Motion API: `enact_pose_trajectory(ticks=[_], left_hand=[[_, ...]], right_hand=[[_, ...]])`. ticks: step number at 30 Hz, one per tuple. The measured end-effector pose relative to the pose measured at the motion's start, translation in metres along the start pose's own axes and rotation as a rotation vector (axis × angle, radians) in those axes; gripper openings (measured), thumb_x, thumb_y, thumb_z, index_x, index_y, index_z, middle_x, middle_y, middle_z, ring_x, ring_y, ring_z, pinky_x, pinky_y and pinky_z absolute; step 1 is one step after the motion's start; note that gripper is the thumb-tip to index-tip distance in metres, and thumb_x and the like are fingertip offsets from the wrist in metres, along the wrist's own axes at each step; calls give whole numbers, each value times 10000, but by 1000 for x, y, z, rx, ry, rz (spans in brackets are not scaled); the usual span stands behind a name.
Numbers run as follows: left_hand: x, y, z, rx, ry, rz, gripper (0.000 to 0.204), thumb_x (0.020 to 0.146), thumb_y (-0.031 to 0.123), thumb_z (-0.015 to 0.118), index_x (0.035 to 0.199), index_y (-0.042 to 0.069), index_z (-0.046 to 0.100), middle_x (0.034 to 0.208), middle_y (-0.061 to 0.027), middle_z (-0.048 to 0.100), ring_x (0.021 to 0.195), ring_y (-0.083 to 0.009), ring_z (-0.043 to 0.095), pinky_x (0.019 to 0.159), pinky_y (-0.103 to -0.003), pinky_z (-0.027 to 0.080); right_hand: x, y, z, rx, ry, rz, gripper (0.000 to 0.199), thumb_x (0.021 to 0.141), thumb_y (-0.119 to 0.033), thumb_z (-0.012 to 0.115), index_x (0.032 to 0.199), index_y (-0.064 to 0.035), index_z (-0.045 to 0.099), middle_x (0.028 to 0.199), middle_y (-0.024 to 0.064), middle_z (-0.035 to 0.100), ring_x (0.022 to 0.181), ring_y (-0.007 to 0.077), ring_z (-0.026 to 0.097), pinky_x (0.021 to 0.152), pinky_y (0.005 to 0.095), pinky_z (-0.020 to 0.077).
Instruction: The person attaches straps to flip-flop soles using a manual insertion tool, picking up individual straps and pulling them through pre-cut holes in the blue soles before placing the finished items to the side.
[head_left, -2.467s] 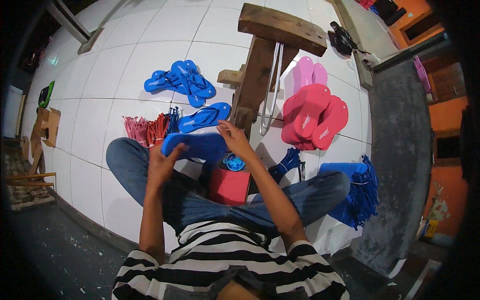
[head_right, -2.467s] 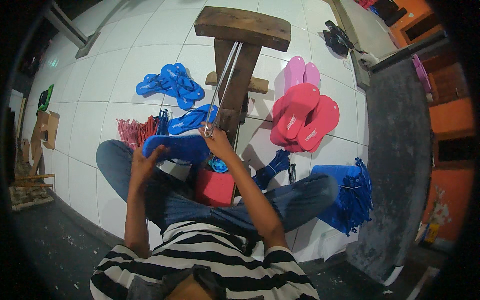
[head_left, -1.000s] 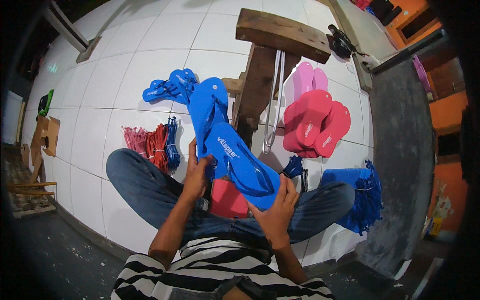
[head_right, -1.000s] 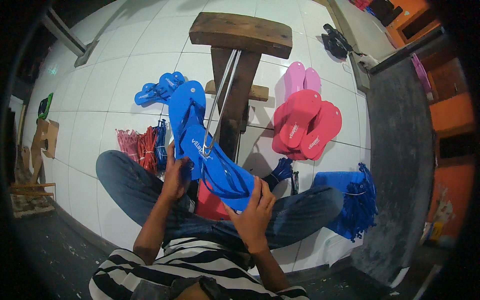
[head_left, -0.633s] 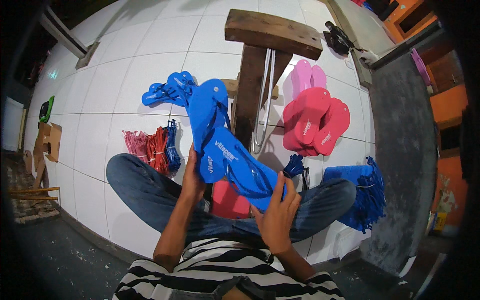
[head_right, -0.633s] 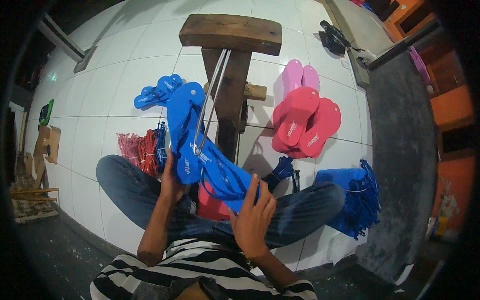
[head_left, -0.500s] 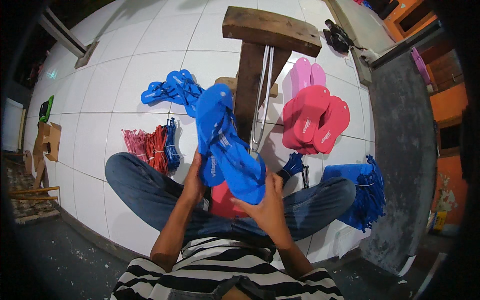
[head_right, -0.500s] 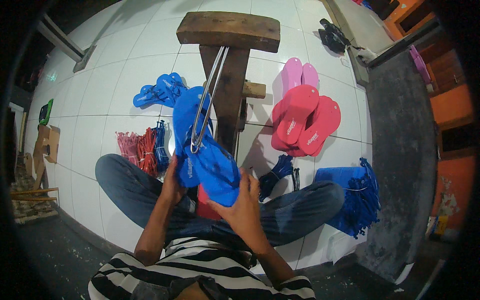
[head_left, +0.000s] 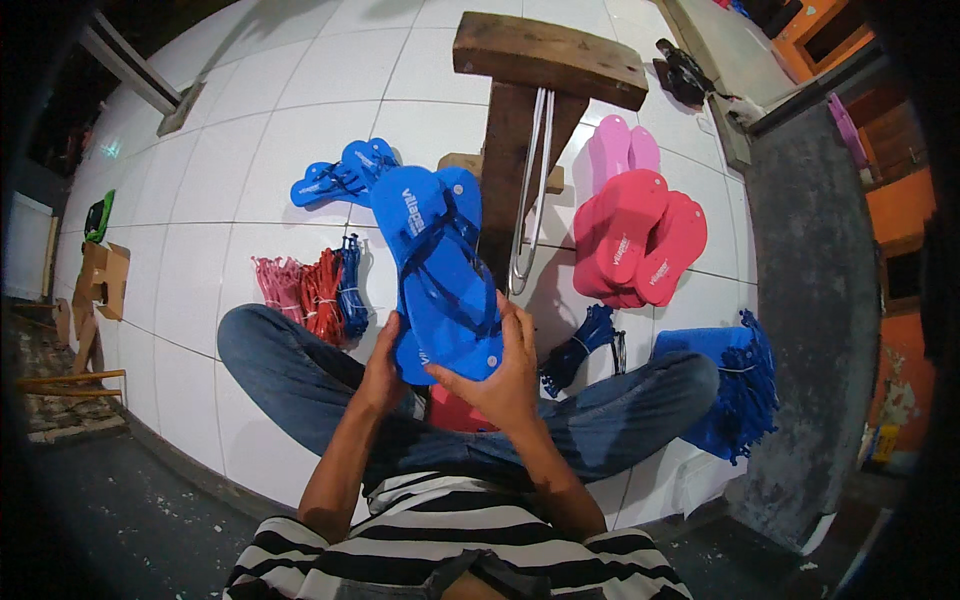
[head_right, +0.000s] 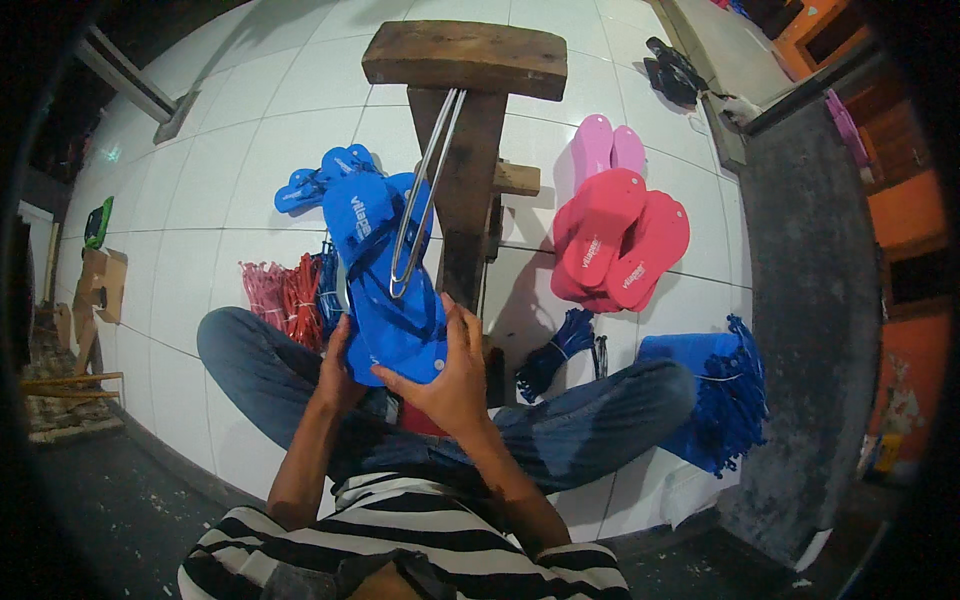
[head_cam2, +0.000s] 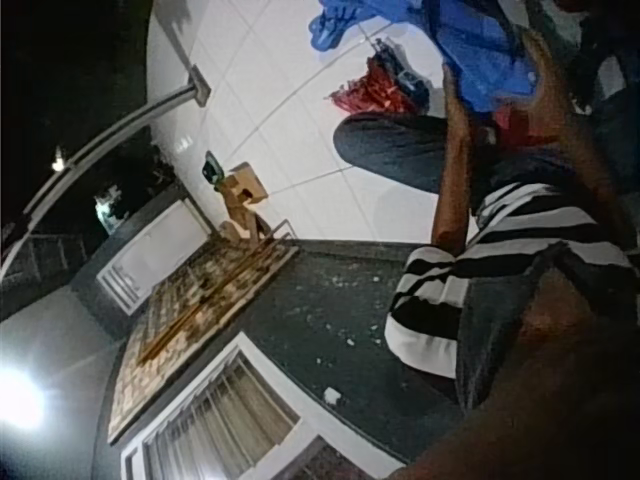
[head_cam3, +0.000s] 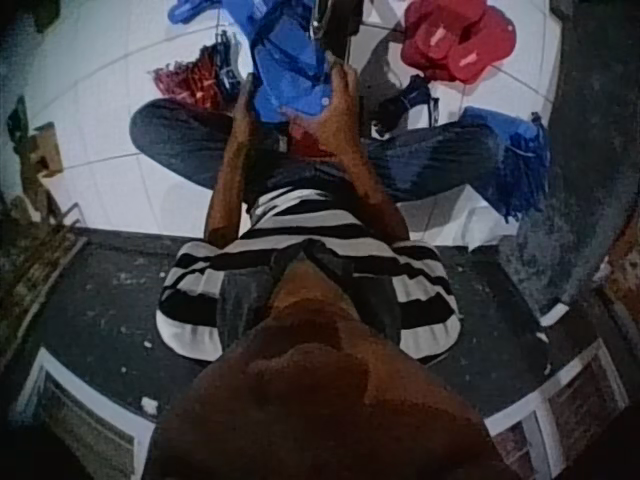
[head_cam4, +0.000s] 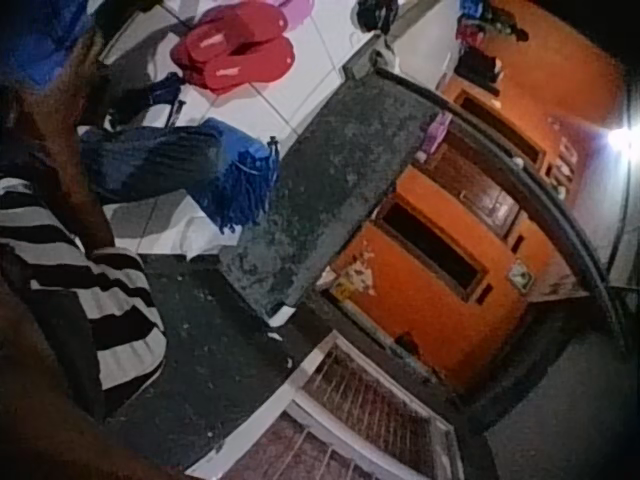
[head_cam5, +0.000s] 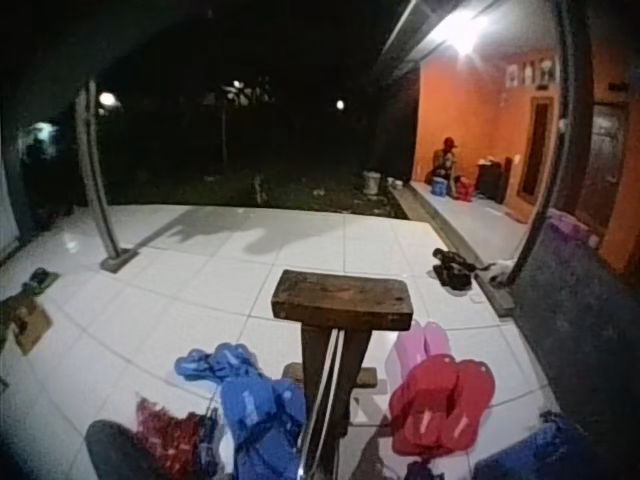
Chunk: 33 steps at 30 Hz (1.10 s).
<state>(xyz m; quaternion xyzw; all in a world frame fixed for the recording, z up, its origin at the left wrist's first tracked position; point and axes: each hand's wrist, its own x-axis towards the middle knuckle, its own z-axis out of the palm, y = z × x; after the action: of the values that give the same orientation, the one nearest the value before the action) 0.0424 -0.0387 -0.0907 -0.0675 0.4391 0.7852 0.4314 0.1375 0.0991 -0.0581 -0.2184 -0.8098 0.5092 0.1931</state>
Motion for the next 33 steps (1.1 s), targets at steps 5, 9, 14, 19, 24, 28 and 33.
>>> enact_pose_trajectory(ticks=[5,9,14,19,24,28,33], left_hand=[[-11,11,0,148,33,49,592,1002,471,363,1415,47,364,1378,-118,472,1226,-243,495,1070,-407,359],[-21,6,-14,317,56,-24,596,1006,471,362,1424,48,365,1368,-97,469,1222,-213,480,1061,-369,354],[-8,-18,-5,325,60,91,577,964,399,526,1376,10,418,1255,-83,549,1120,-181,531,1006,-334,392],[23,-20,7,159,185,198,480,875,274,692,1243,13,526,1110,-69,615,985,-152,586,885,-295,465],[92,8,1,192,291,460,458,861,255,691,1214,17,523,1078,-69,615,968,-172,603,857,-312,482],[160,36,-15,173,329,556,577,847,362,708,1253,11,495,1103,-69,603,996,-183,594,879,-345,479],[216,30,-77,58,533,292,649,863,460,647,1342,85,421,1310,-117,483,1156,-270,506,906,-411,433]], right_hand=[[-3,-1,19,14,61,-40,966,590,-360,888,1347,-7,403,1214,198,456,1131,346,507,967,423,427],[9,15,6,-80,-25,-37,1004,620,-357,878,1399,-2,353,1267,229,398,1187,362,458,977,441,420],[-4,26,35,31,120,9,1011,609,-303,868,1424,-29,335,1317,206,389,1224,358,437,1015,434,394],[25,37,13,-94,-60,-167,1017,640,-305,849,1455,-43,299,1372,197,341,1274,369,392,1058,443,357],[20,63,22,113,-23,-37,856,735,-249,800,1439,-71,347,1378,156,344,1168,269,467,907,364,453],[12,92,30,215,-21,60,639,828,-163,723,1383,-83,415,1312,129,416,1038,196,531,782,310,479],[14,107,36,178,14,90,440,846,-163,688,1241,-53,529,1112,127,575,935,206,601,764,319,496]])
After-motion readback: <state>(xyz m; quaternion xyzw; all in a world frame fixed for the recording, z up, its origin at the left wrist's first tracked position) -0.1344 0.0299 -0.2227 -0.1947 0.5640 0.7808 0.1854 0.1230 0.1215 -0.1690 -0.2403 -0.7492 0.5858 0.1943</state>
